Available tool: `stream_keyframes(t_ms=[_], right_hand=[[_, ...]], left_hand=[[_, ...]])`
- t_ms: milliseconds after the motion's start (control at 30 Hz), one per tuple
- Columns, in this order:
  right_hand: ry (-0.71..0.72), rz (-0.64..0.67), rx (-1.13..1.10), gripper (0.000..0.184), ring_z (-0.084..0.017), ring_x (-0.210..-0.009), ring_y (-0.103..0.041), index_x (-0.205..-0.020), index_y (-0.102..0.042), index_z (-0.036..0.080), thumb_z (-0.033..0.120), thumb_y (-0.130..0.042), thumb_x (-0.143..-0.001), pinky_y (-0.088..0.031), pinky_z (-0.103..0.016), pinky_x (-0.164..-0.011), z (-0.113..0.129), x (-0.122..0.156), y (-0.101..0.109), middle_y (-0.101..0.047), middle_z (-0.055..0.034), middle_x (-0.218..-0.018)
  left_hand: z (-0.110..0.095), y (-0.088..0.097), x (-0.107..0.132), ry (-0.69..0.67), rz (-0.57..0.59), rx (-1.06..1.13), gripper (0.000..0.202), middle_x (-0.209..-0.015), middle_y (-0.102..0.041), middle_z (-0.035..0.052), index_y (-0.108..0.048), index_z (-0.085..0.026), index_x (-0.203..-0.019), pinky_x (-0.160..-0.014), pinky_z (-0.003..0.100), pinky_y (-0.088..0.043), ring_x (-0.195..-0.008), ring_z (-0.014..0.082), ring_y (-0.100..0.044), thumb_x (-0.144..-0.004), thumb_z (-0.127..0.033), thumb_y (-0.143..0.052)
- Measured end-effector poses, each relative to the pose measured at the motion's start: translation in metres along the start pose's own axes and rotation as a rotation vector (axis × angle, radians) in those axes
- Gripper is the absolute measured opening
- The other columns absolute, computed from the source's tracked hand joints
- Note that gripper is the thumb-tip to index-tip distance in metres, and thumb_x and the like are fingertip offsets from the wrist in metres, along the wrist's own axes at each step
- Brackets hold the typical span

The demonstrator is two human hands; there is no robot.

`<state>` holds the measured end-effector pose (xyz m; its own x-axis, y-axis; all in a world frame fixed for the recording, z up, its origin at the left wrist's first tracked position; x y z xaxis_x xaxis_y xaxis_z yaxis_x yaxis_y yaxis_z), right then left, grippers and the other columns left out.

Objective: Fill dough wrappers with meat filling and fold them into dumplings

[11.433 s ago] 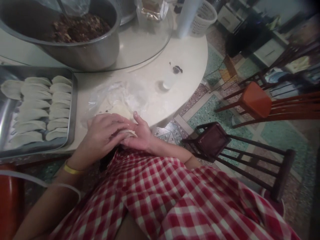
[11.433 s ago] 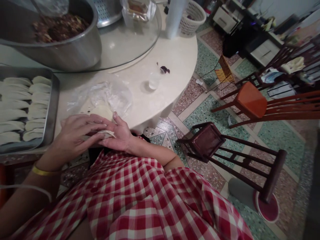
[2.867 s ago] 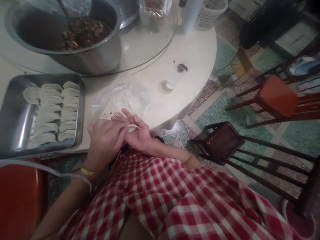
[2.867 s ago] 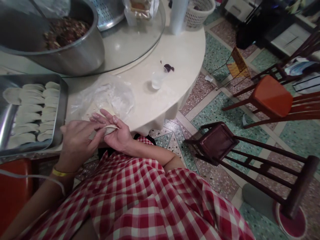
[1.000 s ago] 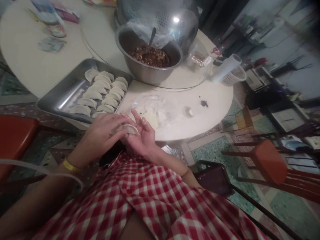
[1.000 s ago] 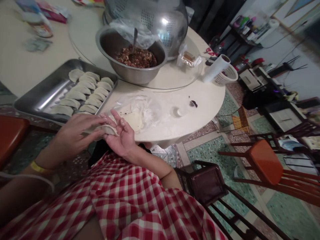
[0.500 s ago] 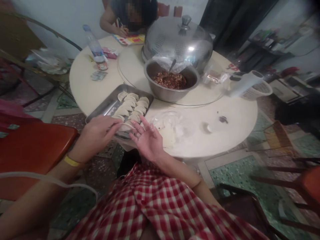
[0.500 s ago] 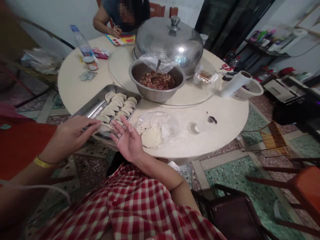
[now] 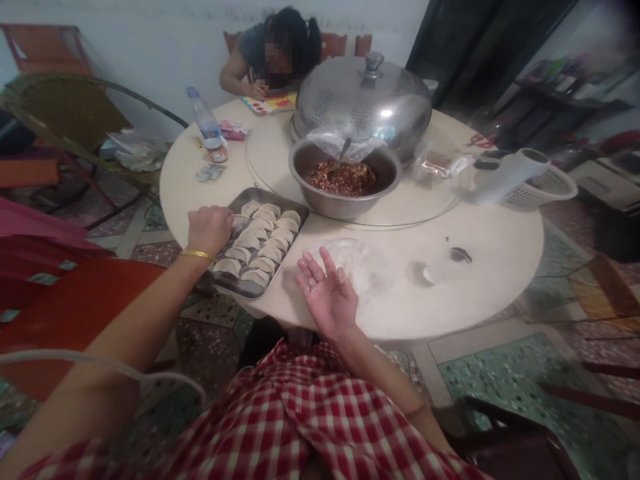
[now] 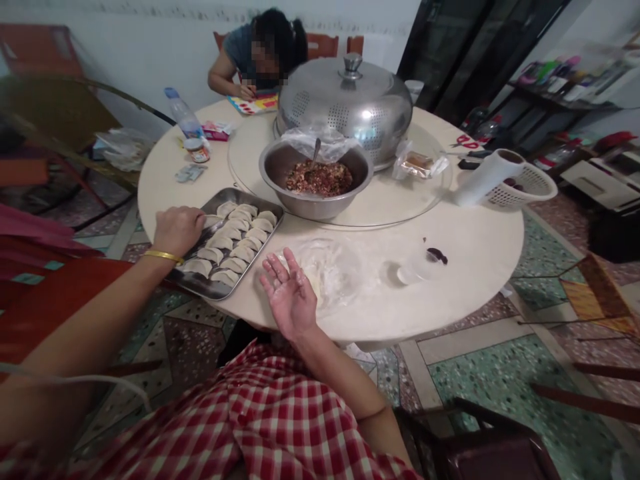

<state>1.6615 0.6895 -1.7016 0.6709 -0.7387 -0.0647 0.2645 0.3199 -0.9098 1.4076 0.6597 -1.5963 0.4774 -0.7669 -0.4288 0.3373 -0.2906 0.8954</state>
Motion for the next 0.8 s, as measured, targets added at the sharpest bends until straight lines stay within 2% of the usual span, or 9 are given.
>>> stream_keyframes(t_ms=[167, 400, 500, 633, 667, 733, 800], right_hand=[[0.017, 0.006, -0.004, 0.039, -0.021, -0.117, -0.064, -0.116, -0.069, 0.030, 0.049, -0.063, -0.082, -0.041, -0.048, -0.114, 0.011, -0.001, 0.005, -0.073, -0.0044, -0.119], [0.034, -0.004, -0.008, 0.039, -0.023, -0.119, -0.064, -0.115, -0.070, 0.030, 0.049, -0.064, -0.082, -0.041, -0.051, -0.115, 0.015, 0.000, 0.011, -0.073, -0.0049, -0.119], [0.048, -0.005, 0.004, 0.040, -0.023, -0.117, -0.065, -0.115, -0.070, 0.030, 0.050, -0.065, -0.081, -0.041, -0.050, -0.115, 0.018, 0.003, 0.013, -0.074, -0.0047, -0.119], [0.127, -0.005, 0.088, 0.041, -0.023, -0.109, -0.067, -0.112, -0.073, 0.028, 0.050, -0.068, -0.077, -0.043, -0.049, -0.112, 0.029, 0.010, 0.021, -0.075, -0.0058, -0.115], [0.175, -0.010, 0.127, 0.040, -0.023, -0.106, -0.068, -0.110, -0.074, 0.028, 0.050, -0.069, -0.077, -0.045, -0.048, -0.111, 0.035, 0.014, 0.025, -0.075, -0.0064, -0.114], [0.306, -0.030, 0.228, 0.037, -0.022, -0.101, -0.068, -0.107, -0.076, 0.028, 0.049, -0.070, -0.077, -0.048, -0.048, -0.106, 0.051, 0.022, 0.033, -0.076, -0.0074, -0.110], [0.462, -0.078, 0.371, 0.032, -0.022, -0.095, -0.069, -0.104, -0.076, 0.028, 0.044, -0.074, -0.077, -0.050, -0.047, -0.101, 0.069, 0.034, 0.043, -0.076, -0.0073, -0.107]], left_hand=[[0.004, -0.015, -0.006, 0.058, 0.055, -0.019, 0.049, -0.106, -0.070, 0.0278, -0.070, -0.007, -0.103, -0.081, 0.048, -0.036, -0.101, 0.0401, -0.061, -0.094, -0.027, -0.026], [0.005, -0.017, -0.002, 0.080, 0.073, -0.019, 0.044, -0.100, -0.071, 0.0265, -0.072, -0.009, -0.099, -0.083, 0.050, -0.035, -0.099, 0.0401, -0.061, -0.091, -0.031, -0.035], [0.010, -0.005, 0.001, 0.088, 0.041, 0.010, 0.041, -0.096, -0.071, 0.0240, -0.072, -0.010, -0.096, -0.083, 0.050, -0.036, -0.097, 0.0391, -0.061, -0.090, -0.032, -0.039], [0.018, 0.029, 0.018, 0.085, -0.070, 0.081, 0.042, -0.093, -0.072, 0.0140, -0.069, -0.014, -0.110, -0.085, 0.048, -0.039, -0.102, 0.0341, -0.060, -0.096, -0.038, -0.037], [0.016, 0.037, 0.027, 0.076, -0.104, 0.104, 0.042, -0.094, -0.072, 0.0144, -0.068, -0.013, -0.112, -0.087, 0.048, -0.040, -0.102, 0.0339, -0.060, -0.097, -0.038, -0.038], [-0.003, 0.048, 0.051, 0.011, -0.140, 0.159, 0.041, -0.101, -0.072, 0.0162, -0.069, -0.013, -0.113, -0.089, 0.048, -0.042, -0.101, 0.0326, -0.061, -0.097, -0.038, -0.041], [-0.043, 0.052, 0.082, -0.129, -0.150, 0.234, 0.038, -0.107, -0.073, 0.0130, -0.069, -0.015, -0.114, -0.093, 0.042, -0.046, -0.102, 0.0277, -0.062, -0.099, -0.039, -0.044]])
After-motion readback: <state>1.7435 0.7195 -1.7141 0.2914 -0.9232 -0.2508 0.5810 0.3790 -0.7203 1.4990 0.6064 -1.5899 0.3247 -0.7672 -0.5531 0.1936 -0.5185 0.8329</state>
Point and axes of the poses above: each hand's wrist, its own x-axis away from the middle knuckle, its own y-axis out of the back of the hand, z = x × y, the point moved 8 cm from there along -x, towards the middle knuckle
